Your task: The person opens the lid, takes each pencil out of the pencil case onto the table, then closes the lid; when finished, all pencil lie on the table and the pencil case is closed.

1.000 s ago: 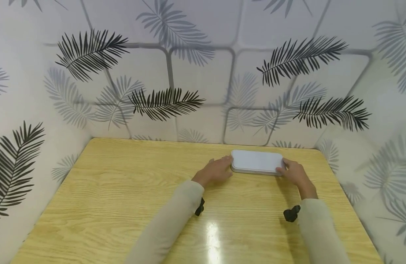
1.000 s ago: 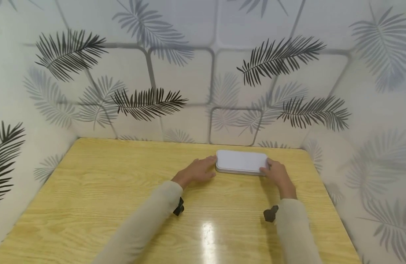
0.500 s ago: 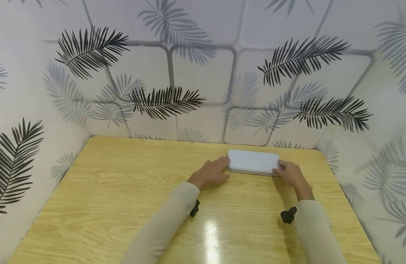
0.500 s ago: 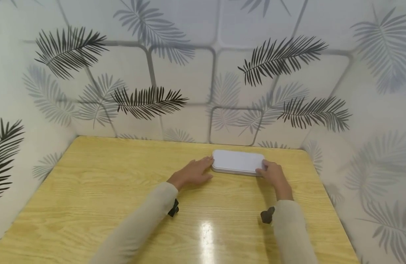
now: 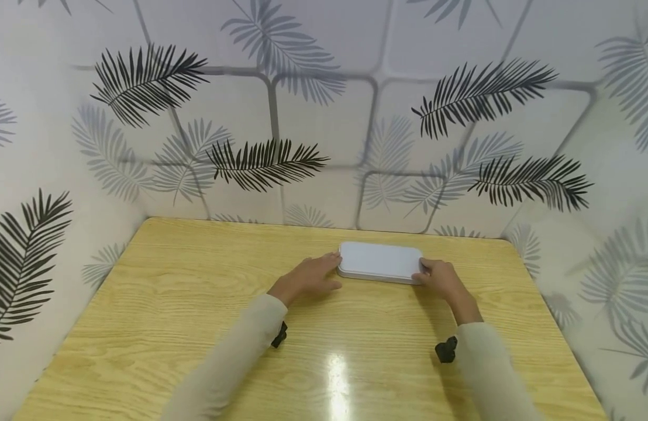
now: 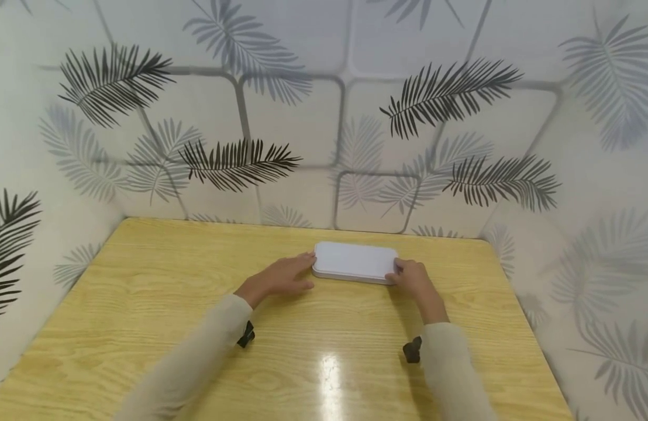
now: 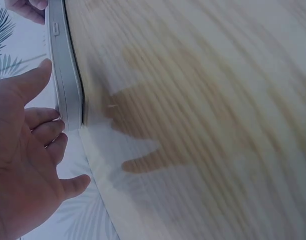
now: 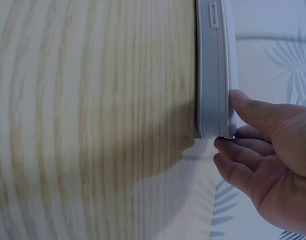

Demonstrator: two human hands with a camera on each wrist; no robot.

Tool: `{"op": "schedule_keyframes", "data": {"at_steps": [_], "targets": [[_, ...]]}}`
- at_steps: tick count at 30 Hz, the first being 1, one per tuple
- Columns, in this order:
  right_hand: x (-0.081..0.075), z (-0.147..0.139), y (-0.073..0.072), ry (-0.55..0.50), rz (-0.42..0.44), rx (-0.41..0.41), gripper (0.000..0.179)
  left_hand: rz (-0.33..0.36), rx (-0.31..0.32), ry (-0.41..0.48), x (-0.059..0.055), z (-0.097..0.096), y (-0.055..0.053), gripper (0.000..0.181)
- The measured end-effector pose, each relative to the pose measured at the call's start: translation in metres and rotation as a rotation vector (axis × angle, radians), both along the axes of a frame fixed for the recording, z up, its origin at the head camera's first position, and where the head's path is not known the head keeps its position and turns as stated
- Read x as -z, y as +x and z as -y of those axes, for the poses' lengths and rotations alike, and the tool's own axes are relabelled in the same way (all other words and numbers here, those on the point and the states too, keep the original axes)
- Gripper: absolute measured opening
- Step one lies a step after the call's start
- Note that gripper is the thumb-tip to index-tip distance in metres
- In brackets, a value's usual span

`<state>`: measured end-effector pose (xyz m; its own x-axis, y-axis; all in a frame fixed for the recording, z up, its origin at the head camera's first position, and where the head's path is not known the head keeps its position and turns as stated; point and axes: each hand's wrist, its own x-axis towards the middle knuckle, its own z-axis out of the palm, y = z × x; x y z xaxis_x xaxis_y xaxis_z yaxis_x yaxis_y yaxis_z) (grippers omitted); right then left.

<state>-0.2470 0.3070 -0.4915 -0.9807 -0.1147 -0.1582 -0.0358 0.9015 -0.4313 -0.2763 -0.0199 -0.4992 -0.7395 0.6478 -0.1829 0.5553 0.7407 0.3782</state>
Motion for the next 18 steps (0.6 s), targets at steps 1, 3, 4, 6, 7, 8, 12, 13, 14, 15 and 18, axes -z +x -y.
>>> {"op": "schedule_keyframes", "data": {"at_steps": [1,3,4,6,7,8,12,13,14,15,18], "targets": [[0.001,0.004,0.0,-0.006,-0.003,-0.007,0.062,0.002,-0.001,-0.001,-0.001,0.005,0.001,0.071],[0.002,0.011,0.001,-0.017,-0.011,-0.025,0.061,0.003,-0.001,0.008,-0.002,0.015,0.002,0.072],[0.002,0.015,0.002,-0.024,-0.013,-0.034,0.06,0.005,0.0,0.008,-0.002,0.02,0.003,0.072],[0.002,0.022,0.003,-0.027,-0.024,-0.052,0.059,0.007,0.005,0.012,-0.003,0.03,0.005,0.072],[0.001,0.026,0.005,-0.03,-0.026,-0.056,0.059,0.009,0.009,0.018,-0.004,0.035,0.006,0.072],[0.001,0.03,0.006,-0.035,-0.025,-0.06,0.058,0.011,0.013,0.022,-0.004,0.039,0.008,0.071],[-0.001,0.045,0.01,-0.042,-0.012,-0.07,0.059,0.044,0.007,0.02,-0.012,0.057,0.018,0.071],[-0.001,0.049,0.012,-0.044,-0.008,-0.074,0.059,0.051,0.004,0.024,-0.014,0.061,0.021,0.071],[-0.002,0.052,0.013,-0.045,-0.01,-0.085,0.058,0.059,-0.001,0.024,-0.016,0.065,0.024,0.072],[-0.002,0.055,0.014,-0.042,-0.013,-0.095,0.058,0.065,-0.005,0.029,-0.017,0.069,0.027,0.072],[-0.001,0.063,0.017,-0.044,-0.02,-0.117,0.059,0.063,-0.011,0.045,-0.019,0.08,0.034,0.072]]}}
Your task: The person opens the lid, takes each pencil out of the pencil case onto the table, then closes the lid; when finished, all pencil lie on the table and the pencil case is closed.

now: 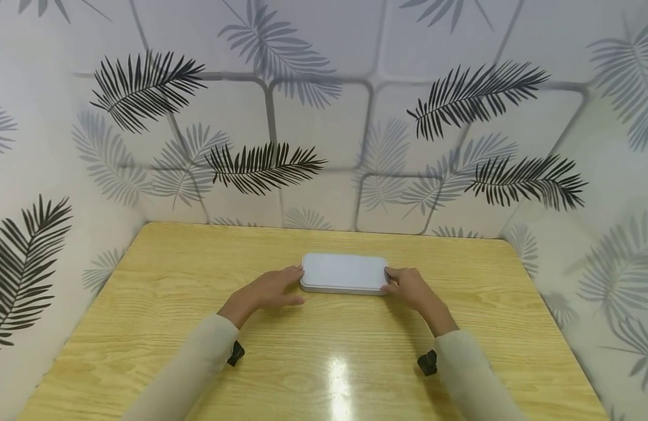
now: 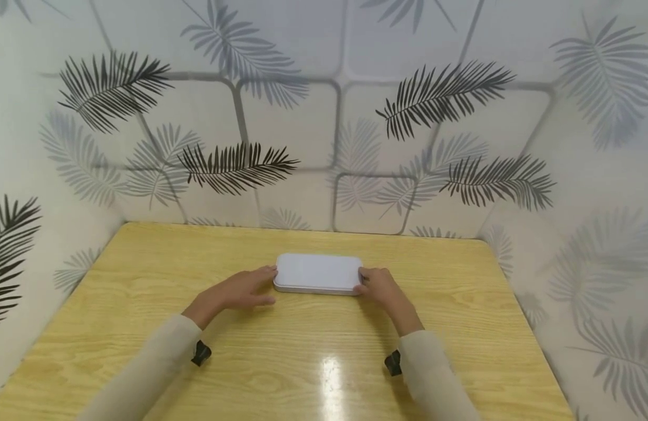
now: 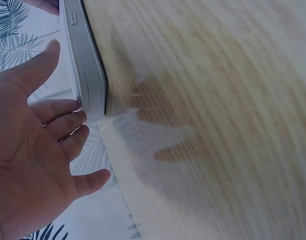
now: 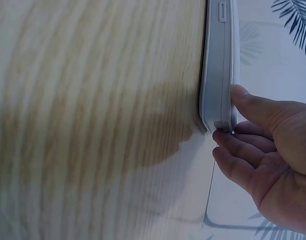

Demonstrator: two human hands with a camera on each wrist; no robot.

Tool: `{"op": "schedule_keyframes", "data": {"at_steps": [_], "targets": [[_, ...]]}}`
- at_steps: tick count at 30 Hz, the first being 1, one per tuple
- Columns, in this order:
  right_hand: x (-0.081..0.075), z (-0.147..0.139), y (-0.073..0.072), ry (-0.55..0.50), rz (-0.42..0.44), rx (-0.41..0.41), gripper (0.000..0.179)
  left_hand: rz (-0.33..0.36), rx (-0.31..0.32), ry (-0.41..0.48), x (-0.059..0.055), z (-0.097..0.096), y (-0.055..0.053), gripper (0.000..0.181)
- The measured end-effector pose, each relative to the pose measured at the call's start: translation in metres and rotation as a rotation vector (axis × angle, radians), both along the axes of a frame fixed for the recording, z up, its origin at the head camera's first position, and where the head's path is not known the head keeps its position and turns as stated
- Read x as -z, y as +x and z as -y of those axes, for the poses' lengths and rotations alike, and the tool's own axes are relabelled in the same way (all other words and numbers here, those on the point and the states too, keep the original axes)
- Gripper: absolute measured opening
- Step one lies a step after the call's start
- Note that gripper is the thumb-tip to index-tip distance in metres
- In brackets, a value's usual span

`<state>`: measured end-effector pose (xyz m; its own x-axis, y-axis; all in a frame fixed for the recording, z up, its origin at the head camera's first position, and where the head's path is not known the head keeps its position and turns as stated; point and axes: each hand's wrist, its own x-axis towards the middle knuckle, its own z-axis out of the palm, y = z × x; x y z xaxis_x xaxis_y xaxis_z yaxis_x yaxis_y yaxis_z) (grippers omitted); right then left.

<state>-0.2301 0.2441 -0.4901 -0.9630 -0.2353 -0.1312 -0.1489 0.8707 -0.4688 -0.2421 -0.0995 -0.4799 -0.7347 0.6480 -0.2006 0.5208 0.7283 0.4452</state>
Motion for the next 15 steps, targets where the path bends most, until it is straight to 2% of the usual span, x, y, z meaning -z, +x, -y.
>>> {"op": "schedule_keyframes", "data": {"at_steps": [6,15], "targets": [[-0.002,0.015,0.007,0.019,-0.026,-0.04,0.055,-0.019,-0.014,0.012,0.001,0.015,0.011,0.073],[-0.001,0.031,0.018,0.099,-0.106,-0.099,0.029,-0.014,-0.053,0.034,0.003,0.03,0.025,0.074]]}}
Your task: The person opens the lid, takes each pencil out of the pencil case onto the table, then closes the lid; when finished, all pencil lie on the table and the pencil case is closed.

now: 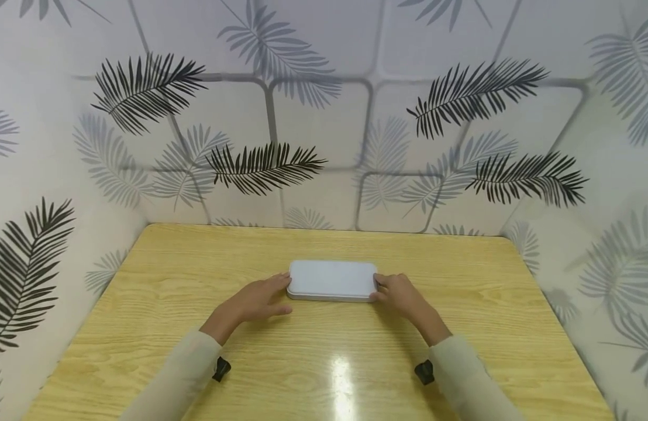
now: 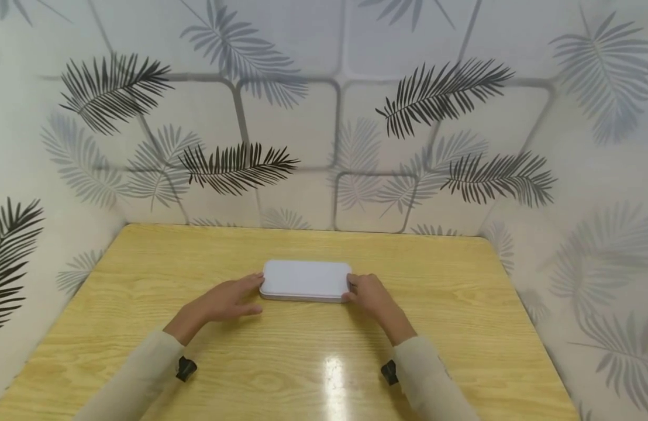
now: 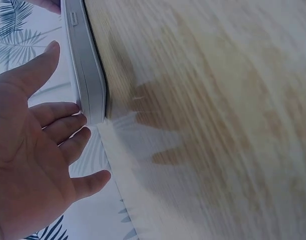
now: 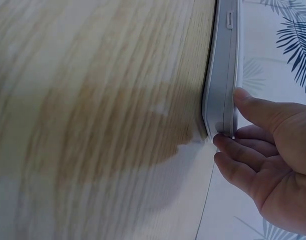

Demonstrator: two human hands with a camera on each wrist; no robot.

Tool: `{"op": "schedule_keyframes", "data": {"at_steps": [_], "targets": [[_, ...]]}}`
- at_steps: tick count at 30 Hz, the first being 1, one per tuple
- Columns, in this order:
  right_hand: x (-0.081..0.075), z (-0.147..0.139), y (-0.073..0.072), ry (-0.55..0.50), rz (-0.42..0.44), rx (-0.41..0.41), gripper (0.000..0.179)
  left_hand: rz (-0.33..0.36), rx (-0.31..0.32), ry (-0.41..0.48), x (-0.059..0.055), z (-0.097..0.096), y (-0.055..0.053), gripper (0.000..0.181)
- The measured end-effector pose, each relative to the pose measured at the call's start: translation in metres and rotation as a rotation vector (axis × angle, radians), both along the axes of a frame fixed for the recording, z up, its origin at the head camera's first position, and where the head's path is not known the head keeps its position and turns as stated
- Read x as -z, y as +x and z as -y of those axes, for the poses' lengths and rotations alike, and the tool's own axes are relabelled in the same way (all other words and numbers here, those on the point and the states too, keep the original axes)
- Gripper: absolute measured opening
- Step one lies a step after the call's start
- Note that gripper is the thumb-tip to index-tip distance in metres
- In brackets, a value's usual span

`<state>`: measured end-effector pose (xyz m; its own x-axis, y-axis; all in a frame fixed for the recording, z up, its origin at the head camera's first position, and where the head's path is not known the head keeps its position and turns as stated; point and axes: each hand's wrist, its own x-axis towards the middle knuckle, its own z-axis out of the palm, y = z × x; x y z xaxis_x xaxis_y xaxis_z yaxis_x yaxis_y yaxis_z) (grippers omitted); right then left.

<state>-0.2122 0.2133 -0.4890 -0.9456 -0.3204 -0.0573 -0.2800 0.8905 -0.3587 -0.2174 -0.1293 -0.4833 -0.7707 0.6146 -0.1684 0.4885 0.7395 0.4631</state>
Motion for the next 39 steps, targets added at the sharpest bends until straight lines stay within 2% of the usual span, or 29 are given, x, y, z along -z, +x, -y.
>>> {"op": "schedule_keyframes", "data": {"at_steps": [5,8,11,15,19,22,24,29,32,39], "targets": [[0.002,0.003,0.002,-0.007,0.001,-0.01,0.028,0.008,-0.019,-0.007,0.002,0.003,0.005,0.076],[0.002,0.005,0.002,-0.013,-0.011,-0.004,0.031,-0.019,-0.023,-0.013,0.002,0.003,0.004,0.08],[-0.003,0.012,0.003,0.038,-0.088,-0.029,0.047,-0.043,-0.056,-0.016,0.001,0.001,-0.002,0.087],[-0.011,0.031,0.005,0.11,-0.187,-0.098,0.065,-0.033,-0.123,-0.015,-0.001,-0.004,-0.018,0.099],[-0.014,0.057,0.007,0.178,-0.191,-0.214,0.062,0.021,-0.15,0.001,0.001,-0.011,-0.033,0.109],[-0.011,0.073,0.007,0.262,-0.175,-0.277,0.059,0.052,-0.144,0.038,0.004,-0.014,-0.038,0.11],[-0.009,0.082,0.007,0.315,-0.17,-0.291,0.057,0.052,-0.137,0.052,0.007,-0.017,-0.039,0.109],[-0.003,0.101,0.007,0.461,-0.258,-0.312,0.042,-0.001,-0.119,0.017,0.01,-0.022,-0.041,0.099],[0.001,0.109,0.007,0.529,-0.323,-0.317,0.034,-0.055,-0.106,-0.014,0.011,-0.025,-0.041,0.094],[0.004,0.116,0.006,0.592,-0.37,-0.296,0.031,-0.126,-0.068,-0.013,0.013,-0.029,-0.043,0.085]]}}
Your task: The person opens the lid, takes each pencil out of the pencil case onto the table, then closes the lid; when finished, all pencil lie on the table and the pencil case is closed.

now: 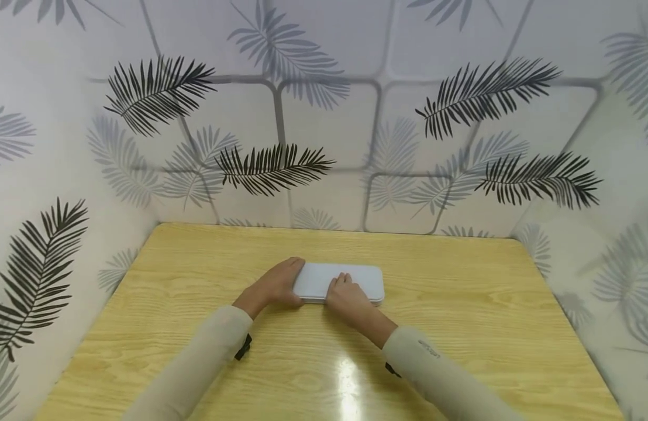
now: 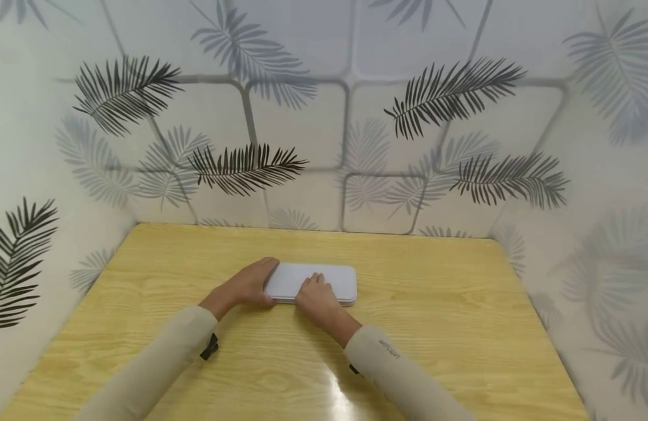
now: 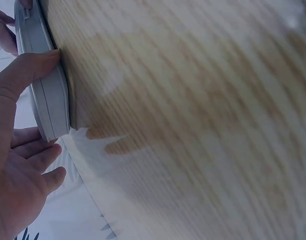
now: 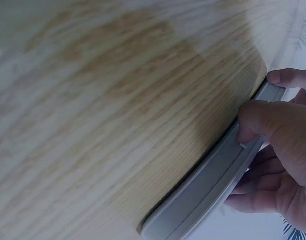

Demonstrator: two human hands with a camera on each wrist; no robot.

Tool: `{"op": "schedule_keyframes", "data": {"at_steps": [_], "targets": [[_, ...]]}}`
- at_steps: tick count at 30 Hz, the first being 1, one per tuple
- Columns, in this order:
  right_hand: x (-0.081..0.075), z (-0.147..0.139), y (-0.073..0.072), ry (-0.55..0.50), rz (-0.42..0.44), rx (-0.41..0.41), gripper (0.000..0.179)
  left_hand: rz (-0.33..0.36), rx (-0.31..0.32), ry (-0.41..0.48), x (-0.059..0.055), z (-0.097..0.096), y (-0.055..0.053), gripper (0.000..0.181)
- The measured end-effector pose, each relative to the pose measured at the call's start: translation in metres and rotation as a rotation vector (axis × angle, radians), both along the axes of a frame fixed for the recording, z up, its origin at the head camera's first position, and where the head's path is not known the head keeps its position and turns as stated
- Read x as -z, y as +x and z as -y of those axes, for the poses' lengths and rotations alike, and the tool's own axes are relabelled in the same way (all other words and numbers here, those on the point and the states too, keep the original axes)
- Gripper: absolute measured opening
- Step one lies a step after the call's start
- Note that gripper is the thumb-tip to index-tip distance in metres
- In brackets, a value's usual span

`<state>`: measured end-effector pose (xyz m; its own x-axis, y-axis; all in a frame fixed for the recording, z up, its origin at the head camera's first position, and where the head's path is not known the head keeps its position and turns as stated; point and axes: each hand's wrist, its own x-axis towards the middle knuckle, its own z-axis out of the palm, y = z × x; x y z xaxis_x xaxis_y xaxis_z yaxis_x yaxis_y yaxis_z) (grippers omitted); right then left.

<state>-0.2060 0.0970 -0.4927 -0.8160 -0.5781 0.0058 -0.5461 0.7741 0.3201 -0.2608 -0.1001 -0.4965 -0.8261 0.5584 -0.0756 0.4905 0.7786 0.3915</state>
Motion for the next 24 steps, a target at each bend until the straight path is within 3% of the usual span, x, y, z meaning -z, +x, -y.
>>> {"op": "schedule_keyframes", "data": {"at_steps": [5,9,17,21,24], "targets": [[-0.01,-0.005,-0.005,0.009,0.007,-0.064,0.024,-0.002,-0.011,0.041,0.001,0.003,-0.001,0.086],[-0.024,-0.013,-0.008,-0.034,0.101,-0.093,0.018,0.051,-0.026,0.057,-0.002,0.011,-0.003,0.095],[-0.038,-0.033,-0.023,-0.426,0.177,-0.154,0.004,0.111,-0.076,0.024,-0.001,0.016,-0.007,0.095],[-0.048,-0.043,-0.032,-0.554,0.193,-0.153,0.003,0.138,-0.123,0.062,0.002,0.014,-0.005,0.109],[-0.053,-0.046,-0.04,-0.629,0.149,-0.142,0.007,0.122,-0.153,0.079,0.003,0.014,-0.004,0.117]]}}
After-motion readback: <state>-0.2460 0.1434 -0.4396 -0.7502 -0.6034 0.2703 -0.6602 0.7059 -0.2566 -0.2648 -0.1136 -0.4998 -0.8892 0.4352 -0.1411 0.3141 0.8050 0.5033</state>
